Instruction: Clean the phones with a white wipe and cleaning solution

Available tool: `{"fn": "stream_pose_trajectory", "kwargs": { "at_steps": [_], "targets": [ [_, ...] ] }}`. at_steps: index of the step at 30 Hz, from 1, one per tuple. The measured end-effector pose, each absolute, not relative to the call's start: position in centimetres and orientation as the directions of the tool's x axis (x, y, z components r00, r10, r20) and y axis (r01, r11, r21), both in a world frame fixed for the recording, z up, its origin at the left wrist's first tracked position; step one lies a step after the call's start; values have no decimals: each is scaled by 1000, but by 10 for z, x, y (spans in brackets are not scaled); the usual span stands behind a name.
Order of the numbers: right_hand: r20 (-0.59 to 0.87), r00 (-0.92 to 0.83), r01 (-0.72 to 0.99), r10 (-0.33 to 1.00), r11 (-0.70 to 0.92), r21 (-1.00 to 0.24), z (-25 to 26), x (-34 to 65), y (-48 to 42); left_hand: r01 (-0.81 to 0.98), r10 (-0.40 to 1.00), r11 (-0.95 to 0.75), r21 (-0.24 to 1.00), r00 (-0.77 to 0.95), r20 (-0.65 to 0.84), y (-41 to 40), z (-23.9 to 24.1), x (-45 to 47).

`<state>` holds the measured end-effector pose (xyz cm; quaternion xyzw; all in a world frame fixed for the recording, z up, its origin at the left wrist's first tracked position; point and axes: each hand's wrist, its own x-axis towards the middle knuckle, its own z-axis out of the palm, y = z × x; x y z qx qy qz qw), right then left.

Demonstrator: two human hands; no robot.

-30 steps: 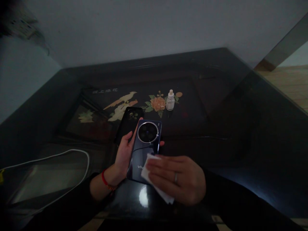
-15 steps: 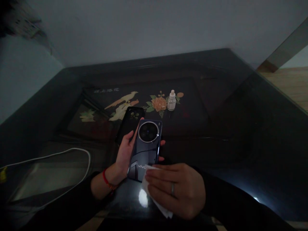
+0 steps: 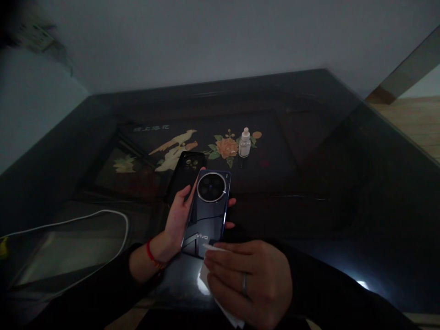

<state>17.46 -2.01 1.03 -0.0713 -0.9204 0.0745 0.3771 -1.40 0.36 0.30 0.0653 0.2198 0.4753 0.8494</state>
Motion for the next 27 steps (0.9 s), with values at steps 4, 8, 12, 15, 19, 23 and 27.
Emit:
{"fn": "stream_pose_trajectory", "kwargs": {
  "at_steps": [4,8,12,15,19,23,27],
  "targets": [
    [645,-701,200,304,952,-231,9,181,-5,-788,857,497,363,380,-347,6,2,-12],
    [642,-689,256,337,941,-219,10,180,-3,-803,876,440,403,285,-389,6,1,-10],
    [627,-751,127,206,977,-168,12,175,-9,-751,833,549,366,460,-307,4,2,-10],
    [643,-694,254,325,946,-203,13,179,-2,-777,871,477,410,359,-334,4,2,-9],
    [673,-606,370,424,899,-233,11,184,5,-786,886,398,473,195,-421,5,3,-7],
    [660,-672,259,336,942,-215,9,183,2,-789,879,416,453,219,-424,4,4,-6],
    [666,-616,394,421,897,-202,14,187,8,-795,884,400,456,203,-421,4,6,-6]
  ]
}}
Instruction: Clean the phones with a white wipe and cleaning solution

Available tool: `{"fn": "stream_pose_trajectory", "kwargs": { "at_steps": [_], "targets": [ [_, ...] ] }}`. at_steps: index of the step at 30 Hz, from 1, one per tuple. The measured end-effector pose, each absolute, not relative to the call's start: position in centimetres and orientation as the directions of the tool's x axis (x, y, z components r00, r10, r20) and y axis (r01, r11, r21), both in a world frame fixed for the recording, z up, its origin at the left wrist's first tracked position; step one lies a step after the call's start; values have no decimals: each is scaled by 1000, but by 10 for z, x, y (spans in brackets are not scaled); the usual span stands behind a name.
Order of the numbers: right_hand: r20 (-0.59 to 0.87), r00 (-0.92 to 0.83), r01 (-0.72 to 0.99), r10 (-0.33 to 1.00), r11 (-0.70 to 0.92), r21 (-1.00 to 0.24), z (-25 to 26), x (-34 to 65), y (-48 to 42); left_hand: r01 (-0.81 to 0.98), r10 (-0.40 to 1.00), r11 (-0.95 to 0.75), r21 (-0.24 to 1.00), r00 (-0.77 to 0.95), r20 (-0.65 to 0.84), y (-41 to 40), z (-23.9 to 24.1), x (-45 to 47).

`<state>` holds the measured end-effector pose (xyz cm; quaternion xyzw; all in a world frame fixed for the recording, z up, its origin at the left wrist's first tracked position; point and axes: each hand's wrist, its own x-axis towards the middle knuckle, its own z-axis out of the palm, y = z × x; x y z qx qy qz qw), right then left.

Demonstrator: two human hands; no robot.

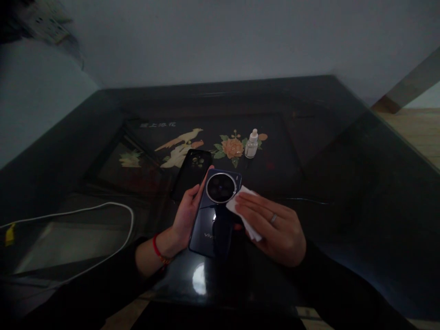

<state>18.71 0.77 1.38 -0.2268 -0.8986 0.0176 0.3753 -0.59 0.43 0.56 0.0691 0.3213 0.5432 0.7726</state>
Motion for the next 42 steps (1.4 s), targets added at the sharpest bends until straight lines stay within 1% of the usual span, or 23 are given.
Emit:
{"fn": "stream_pose_trajectory", "kwargs": {
  "at_steps": [2,6,8,12,14,18,19,23,28,32,35,38,42],
  "targets": [
    [672,-592,431,446,879,-204,15,188,9,-791,880,409,455,211,-425,5,6,-6],
    [646,-686,285,334,941,-184,9,185,5,-791,887,391,470,188,-422,4,6,-5],
    [636,-704,267,316,948,-174,7,186,5,-792,887,396,464,200,-416,4,6,-6],
    [667,-623,403,409,898,-175,10,194,14,-781,871,453,429,286,-399,2,5,-7],
    [676,-606,418,420,891,-179,12,194,14,-780,871,455,430,288,-399,2,4,-7],
    [661,-674,271,330,943,-194,12,188,8,-788,888,397,470,200,-414,3,3,-6],
    [664,-672,268,329,943,-195,12,187,7,-789,889,396,469,203,-410,3,3,-5],
    [682,-619,355,390,913,-200,13,186,5,-796,891,407,448,239,-385,3,0,-6],
    [637,-711,235,297,955,-183,11,169,3,-810,885,427,402,282,-371,1,-1,-5],
    [636,-691,343,343,930,-129,11,146,6,-819,882,430,379,293,-369,0,0,-3],
    [643,-670,389,372,913,-123,12,135,10,-826,879,425,370,280,-385,-1,1,-1],
    [627,-689,386,363,916,-107,12,134,10,-825,872,427,370,267,-411,0,3,0],
    [650,-683,345,334,931,-116,9,147,6,-809,890,422,410,283,-357,1,3,-3]
  ]
}}
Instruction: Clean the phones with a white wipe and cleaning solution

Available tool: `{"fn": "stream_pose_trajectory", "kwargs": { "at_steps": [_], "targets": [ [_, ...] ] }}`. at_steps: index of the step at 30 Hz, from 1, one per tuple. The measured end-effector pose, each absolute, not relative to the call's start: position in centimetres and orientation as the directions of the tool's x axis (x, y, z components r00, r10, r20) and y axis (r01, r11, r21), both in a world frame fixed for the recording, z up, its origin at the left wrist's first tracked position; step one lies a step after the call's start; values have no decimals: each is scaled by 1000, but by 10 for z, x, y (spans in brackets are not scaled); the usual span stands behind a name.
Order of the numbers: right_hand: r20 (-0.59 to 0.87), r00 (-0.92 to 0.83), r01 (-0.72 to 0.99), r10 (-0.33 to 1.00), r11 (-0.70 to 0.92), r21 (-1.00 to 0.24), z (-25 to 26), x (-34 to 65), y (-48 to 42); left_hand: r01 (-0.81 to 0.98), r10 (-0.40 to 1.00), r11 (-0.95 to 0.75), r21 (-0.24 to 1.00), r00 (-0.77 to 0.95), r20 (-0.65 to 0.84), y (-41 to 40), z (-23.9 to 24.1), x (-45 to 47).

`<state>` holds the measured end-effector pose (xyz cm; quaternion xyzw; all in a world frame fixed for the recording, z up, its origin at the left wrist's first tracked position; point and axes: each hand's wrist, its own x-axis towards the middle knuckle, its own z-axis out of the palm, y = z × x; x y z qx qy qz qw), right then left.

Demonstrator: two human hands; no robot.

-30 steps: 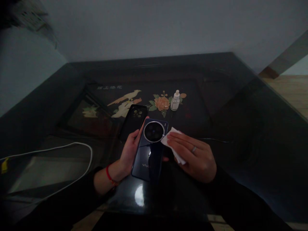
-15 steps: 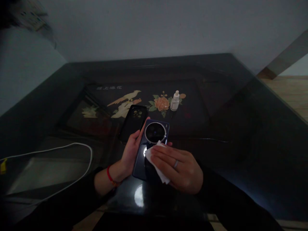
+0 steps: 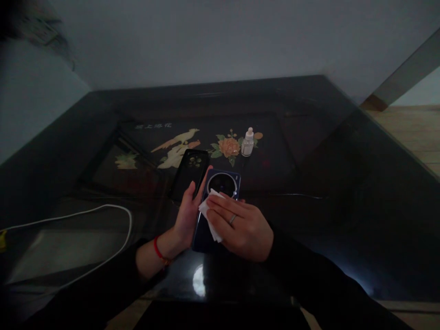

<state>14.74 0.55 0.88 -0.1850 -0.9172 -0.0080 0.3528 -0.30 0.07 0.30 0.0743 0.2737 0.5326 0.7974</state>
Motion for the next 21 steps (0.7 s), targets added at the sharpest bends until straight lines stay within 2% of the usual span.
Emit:
{"fn": "stream_pose_trajectory", "kwargs": {
  "at_steps": [4,11,15,18,21],
  "targets": [
    [665,-653,341,361,925,-168,8,158,4,-812,899,398,426,254,-356,2,2,-5],
    [583,-764,236,277,961,-148,16,172,21,-818,897,400,414,256,-360,2,-2,-8],
    [560,-778,258,285,957,-130,20,190,31,-811,901,387,438,231,-368,3,-2,-9],
    [614,-717,317,331,939,-135,24,191,28,-814,898,393,427,242,-366,3,-1,-9],
    [649,-680,281,341,939,-198,25,178,19,-822,888,415,389,273,-371,2,-1,-6]
  ]
}}
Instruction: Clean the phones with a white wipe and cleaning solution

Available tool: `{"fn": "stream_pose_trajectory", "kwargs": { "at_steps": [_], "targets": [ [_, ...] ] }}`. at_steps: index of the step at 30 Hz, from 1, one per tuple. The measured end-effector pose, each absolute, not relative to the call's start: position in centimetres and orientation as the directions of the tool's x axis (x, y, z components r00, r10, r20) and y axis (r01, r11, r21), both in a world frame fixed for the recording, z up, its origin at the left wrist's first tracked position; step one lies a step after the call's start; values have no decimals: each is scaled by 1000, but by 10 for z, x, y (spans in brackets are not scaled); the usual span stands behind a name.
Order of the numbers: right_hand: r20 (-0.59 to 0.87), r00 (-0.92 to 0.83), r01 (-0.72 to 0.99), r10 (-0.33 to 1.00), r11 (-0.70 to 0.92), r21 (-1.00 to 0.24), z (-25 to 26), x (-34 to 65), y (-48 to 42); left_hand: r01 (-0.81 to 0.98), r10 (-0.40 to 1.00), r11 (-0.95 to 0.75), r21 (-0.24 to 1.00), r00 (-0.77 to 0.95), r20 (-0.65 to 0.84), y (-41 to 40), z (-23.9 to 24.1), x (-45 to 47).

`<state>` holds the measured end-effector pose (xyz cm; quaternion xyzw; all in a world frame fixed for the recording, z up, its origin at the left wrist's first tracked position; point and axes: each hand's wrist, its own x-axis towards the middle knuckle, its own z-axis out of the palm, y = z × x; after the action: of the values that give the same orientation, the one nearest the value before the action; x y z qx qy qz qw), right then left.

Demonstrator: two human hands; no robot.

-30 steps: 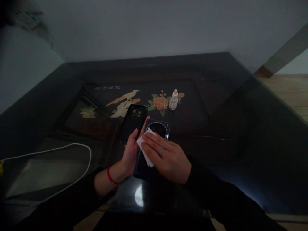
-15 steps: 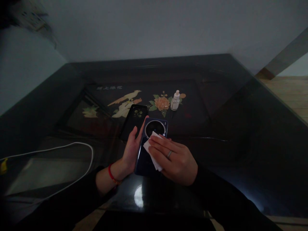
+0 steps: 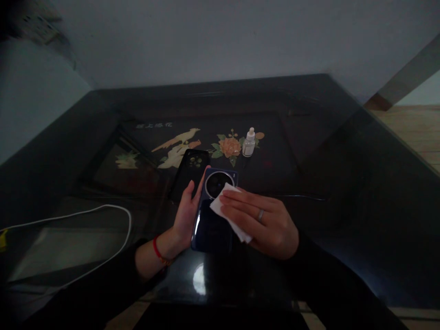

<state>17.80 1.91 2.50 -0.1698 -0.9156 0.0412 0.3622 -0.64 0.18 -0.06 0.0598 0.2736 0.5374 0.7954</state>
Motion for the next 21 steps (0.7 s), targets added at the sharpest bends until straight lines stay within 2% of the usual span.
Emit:
{"fn": "stream_pose_trajectory", "kwargs": {
  "at_steps": [6,10,12,17,21],
  "targets": [
    [629,-695,273,348,937,-216,13,150,8,-809,882,448,381,331,-336,0,-1,-4],
    [632,-756,71,168,982,-176,7,145,2,-794,878,473,382,389,-278,-1,-1,-5],
    [631,-766,31,128,986,-162,6,147,2,-796,877,477,373,405,-257,0,-1,-6],
    [622,-725,190,296,954,-232,5,153,9,-798,883,453,398,340,-323,-1,-1,-7],
    [639,-762,-41,101,978,-204,3,146,1,-794,873,484,369,409,-264,-1,0,-6]
  ]
}}
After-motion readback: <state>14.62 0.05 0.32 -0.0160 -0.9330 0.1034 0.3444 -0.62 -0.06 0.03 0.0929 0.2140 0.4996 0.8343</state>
